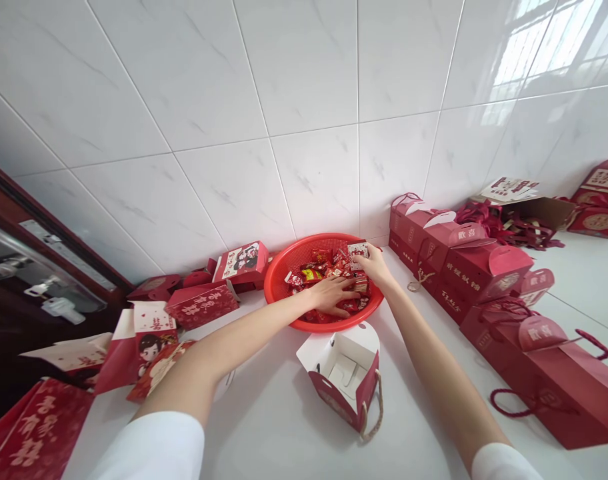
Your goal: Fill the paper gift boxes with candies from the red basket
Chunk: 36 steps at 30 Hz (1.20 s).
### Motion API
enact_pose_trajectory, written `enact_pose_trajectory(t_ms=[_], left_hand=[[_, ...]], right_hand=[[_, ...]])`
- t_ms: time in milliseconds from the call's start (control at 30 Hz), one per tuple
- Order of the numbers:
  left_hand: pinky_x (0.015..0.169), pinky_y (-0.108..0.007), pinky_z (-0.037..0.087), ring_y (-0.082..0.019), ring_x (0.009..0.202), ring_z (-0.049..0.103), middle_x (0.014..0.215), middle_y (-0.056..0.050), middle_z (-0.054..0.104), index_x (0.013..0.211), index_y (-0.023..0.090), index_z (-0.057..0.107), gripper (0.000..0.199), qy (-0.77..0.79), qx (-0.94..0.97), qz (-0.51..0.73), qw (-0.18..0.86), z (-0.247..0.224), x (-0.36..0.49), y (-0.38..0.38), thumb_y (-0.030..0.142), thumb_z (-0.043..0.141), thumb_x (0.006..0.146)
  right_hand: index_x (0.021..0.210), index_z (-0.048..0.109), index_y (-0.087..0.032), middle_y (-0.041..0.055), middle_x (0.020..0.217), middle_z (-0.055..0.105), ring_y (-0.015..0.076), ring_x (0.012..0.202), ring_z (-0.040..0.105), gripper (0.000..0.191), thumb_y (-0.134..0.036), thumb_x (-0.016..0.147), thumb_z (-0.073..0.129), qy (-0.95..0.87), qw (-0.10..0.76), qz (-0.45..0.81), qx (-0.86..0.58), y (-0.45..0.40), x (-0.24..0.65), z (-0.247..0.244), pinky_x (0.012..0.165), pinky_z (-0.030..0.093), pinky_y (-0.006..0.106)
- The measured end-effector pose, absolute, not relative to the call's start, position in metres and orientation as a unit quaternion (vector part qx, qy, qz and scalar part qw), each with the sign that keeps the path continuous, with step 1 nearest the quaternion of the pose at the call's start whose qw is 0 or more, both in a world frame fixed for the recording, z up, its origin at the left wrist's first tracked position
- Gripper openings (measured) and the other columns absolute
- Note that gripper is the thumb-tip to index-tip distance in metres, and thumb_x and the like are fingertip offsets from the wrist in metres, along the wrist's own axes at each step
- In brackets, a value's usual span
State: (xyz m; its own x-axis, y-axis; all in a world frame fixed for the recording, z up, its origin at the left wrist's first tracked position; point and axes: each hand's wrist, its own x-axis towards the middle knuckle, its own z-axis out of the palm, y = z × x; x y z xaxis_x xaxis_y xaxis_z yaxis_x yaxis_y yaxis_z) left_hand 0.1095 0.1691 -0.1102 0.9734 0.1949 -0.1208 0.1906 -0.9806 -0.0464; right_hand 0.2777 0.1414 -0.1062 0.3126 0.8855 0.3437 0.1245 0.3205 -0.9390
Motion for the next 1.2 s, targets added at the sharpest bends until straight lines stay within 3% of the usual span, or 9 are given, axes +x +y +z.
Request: enact_pose_trajectory(t_ms=[167,333,500,633,800,1000,1200], left_hand=[[0.097,-0.046,0.042,-0.035,0.111,0.064,0.119,-0.02,0.07,0.13,0.015,0.065,0.046,-0.234,-0.969,0.043,0.07,-0.102,0.113,0.167,0.02,0.061,0.084],[0.09,-0.047,0.042,-0.037,0.1,0.066,0.096,-0.022,0.073,0.097,0.009,0.074,0.023,-0.416,-0.906,-0.035,0.074,-0.097,0.107,0.175,0.015,0.058,0.082],[0.089,-0.046,0.044,-0.034,0.101,0.063,0.103,-0.019,0.071,0.1,0.013,0.071,0.024,-0.424,-0.899,-0.06,0.087,-0.092,0.102,0.184,0.018,0.051,0.088],[0.092,-0.039,0.046,-0.028,0.104,0.061,0.108,-0.013,0.069,0.108,0.017,0.07,0.026,-0.282,-0.955,-0.042,0.075,-0.092,0.114,0.19,0.021,0.052,0.089],[0.096,-0.04,0.047,-0.027,0.105,0.062,0.11,-0.012,0.071,0.11,0.02,0.072,0.029,-0.161,-0.986,-0.014,0.05,-0.103,0.148,0.197,0.021,0.052,0.088],[0.099,-0.048,0.047,-0.035,0.116,0.061,0.119,-0.014,0.071,0.116,0.02,0.072,0.04,-0.263,-0.961,0.077,0.036,-0.104,0.174,0.198,0.036,0.064,0.08],[0.09,-0.05,0.052,-0.038,0.11,0.065,0.123,-0.02,0.064,0.105,0.019,0.075,0.029,-0.368,-0.929,0.047,-0.001,-0.104,0.163,0.211,0.02,0.063,0.078]], right_hand=[[0.082,0.062,-0.021,0.0,0.079,0.067,0.0199,0.073,0.059,0.024,-0.033,0.061,0.057,-0.495,0.641,0.294,-0.507,0.144,0.278,-0.107,0.07,0.048,0.033],[0.078,0.061,-0.021,-0.0007,0.076,0.065,0.0194,0.072,0.057,0.019,-0.03,0.061,0.058,-0.488,0.641,0.298,-0.511,0.144,0.278,-0.105,0.069,0.046,0.033],[0.077,0.06,-0.02,-0.0008,0.075,0.065,0.0189,0.071,0.057,0.017,-0.03,0.062,0.06,-0.452,0.657,0.307,-0.519,0.144,0.276,-0.102,0.069,0.046,0.033],[0.079,0.057,-0.021,-0.0005,0.076,0.064,0.0193,0.073,0.058,0.017,-0.032,0.065,0.059,-0.416,0.68,0.312,-0.517,0.147,0.277,-0.101,0.069,0.047,0.033],[0.079,0.056,-0.021,0.0,0.077,0.064,0.0191,0.076,0.058,0.019,-0.034,0.066,0.06,-0.396,0.698,0.305,-0.513,0.148,0.277,-0.1,0.073,0.047,0.033],[0.08,0.058,-0.021,0.001,0.079,0.066,0.0194,0.076,0.058,0.027,-0.041,0.065,0.066,-0.392,0.71,0.313,-0.494,0.151,0.278,-0.103,0.07,0.048,0.032],[0.082,0.056,-0.021,0.0013,0.083,0.065,0.0193,0.079,0.059,0.027,-0.041,0.066,0.067,-0.4,0.699,0.341,-0.485,0.152,0.279,-0.106,0.071,0.05,0.033]])
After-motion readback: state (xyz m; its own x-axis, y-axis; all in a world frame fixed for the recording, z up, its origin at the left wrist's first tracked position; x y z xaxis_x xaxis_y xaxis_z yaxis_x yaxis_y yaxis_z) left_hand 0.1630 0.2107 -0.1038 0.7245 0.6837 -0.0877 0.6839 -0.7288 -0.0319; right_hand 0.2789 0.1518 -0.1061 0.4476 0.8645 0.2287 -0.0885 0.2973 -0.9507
